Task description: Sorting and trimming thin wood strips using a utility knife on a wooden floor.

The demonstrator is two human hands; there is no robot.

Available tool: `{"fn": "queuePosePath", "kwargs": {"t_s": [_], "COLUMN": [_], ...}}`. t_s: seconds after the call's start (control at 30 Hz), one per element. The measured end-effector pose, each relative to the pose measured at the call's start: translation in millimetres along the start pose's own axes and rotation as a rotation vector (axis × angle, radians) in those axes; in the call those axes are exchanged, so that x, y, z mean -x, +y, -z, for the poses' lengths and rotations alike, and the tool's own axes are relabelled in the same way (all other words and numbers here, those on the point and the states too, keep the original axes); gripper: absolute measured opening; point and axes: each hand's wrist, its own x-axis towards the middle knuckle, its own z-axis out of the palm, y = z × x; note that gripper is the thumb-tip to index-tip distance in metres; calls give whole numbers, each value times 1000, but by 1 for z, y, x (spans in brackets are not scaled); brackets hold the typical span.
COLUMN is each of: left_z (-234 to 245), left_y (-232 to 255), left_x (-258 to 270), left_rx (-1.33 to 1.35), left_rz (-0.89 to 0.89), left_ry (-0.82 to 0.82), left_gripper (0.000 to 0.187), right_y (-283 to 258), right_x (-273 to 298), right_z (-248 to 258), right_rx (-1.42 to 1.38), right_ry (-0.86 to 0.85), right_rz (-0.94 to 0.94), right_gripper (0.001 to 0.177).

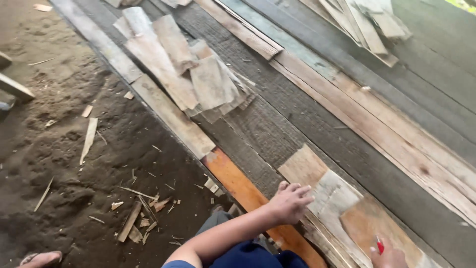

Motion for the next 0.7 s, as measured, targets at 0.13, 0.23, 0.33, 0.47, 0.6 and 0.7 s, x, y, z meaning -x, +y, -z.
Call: {"fn": "queuePosePath", "kwargs": {"t_s": [0.13,0.23,0.33,0.47,0.6,0.7], "left_z": [63,132,152,237,299,342], "left_y": [-35,-67,-151,-246,-376,-442], "left_x": [14,27,38,44,27,22], "left_rx": [13,104,246,494,487,532], "left_rz": [229,383,376,556,632,787], "left_ry": [31,89,488,450,649,637], "left_gripper": [44,41,43,45,50,58], "right_y": [-37,-194,-344,-513,-668,-745], "right_x": [-42,44,99,101,77,56], "right_z": [-14,133,212,205,228,259], "right_rx": [-215,-123,-347,-350,-337,-261], "right_ry": [349,148,98,45,122,35], "right_rz": [178,70,179,322,370,273], "right_gripper": [58,52,48,57,75,85]}}
